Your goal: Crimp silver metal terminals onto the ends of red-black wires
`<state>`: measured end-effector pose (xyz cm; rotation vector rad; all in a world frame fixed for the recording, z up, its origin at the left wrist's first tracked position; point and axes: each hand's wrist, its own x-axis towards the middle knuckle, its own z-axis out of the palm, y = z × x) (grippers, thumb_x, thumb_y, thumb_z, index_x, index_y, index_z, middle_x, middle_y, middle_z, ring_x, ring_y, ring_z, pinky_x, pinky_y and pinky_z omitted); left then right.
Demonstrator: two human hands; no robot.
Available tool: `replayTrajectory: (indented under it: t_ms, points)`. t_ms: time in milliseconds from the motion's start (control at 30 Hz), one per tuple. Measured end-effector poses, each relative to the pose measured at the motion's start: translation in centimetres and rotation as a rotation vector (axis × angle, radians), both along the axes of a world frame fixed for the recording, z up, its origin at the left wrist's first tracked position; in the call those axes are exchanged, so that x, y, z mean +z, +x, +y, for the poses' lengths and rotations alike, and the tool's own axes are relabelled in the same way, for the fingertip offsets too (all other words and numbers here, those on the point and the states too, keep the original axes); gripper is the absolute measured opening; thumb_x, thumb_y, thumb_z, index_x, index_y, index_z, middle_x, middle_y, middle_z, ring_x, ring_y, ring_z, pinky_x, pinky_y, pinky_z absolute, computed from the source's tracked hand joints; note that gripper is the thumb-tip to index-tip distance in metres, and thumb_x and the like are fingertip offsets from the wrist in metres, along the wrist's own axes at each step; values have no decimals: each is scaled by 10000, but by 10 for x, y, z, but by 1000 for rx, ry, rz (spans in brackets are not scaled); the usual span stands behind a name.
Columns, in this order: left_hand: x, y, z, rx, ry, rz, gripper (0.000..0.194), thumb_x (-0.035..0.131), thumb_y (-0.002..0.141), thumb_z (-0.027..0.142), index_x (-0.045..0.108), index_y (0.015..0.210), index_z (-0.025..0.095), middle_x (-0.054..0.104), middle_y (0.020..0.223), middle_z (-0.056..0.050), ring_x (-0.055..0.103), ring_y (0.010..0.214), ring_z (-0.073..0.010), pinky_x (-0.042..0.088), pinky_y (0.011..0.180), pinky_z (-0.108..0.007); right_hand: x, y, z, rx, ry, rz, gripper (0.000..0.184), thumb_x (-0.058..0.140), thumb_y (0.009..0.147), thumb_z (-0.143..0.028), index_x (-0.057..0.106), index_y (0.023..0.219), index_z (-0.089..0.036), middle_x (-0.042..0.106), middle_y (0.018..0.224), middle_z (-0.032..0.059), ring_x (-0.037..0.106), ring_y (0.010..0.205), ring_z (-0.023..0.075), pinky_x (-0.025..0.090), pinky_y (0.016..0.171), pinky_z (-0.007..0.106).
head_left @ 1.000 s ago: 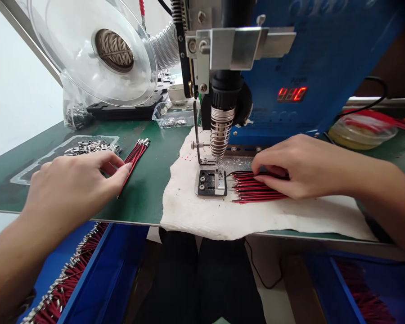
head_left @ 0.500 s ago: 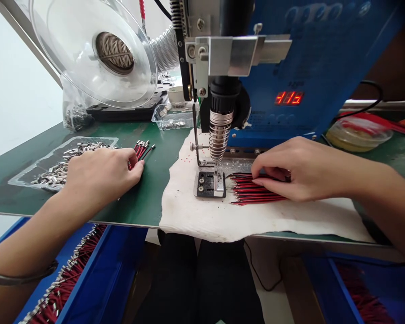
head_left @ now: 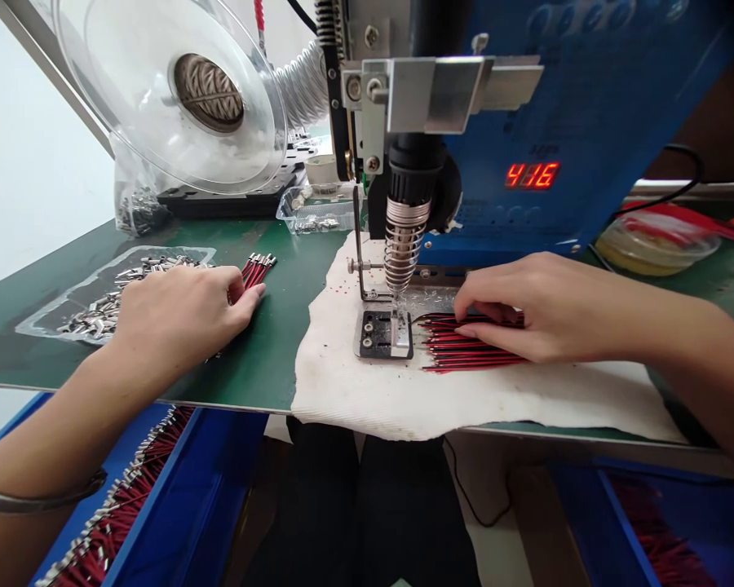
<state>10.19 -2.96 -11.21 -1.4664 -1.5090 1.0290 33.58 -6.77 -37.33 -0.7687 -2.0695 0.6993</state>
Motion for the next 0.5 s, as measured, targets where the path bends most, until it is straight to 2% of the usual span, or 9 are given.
replayTrajectory:
  t_ms: [300, 400, 500]
  points:
    - [3, -4, -2, -38, -6, 13, 541, 268, 946, 585, 649, 1006, 205, 685, 893, -163, 674, 910, -416, 529, 693, -480, 0, -3, 1, -6, -15, -17, 145, 499, 909, -260, 641, 932, -234, 686, 888, 24, 565, 691, 172, 372, 625, 302]
    - [4, 2, -7, -66, 49, 2, 517, 281, 948, 548, 659, 1065, 215, 687, 926, -153, 677, 926, -409, 534, 721, -488, 1, -2, 0, -7, -16, -18, 144, 504, 899, -254, 644, 922, -233, 684, 882, 19, 560, 689, 168, 364, 625, 298]
    - [14, 2, -10, -90, 159, -7, 530, 300, 933, 556, 671, 1105, 218, 678, 949, -155, 669, 959, -426, 531, 765, -524, 0, -1, -1, -33, -15, -46, 132, 518, 877, -247, 648, 892, -235, 666, 799, 9, 528, 635, 160, 333, 598, 290]
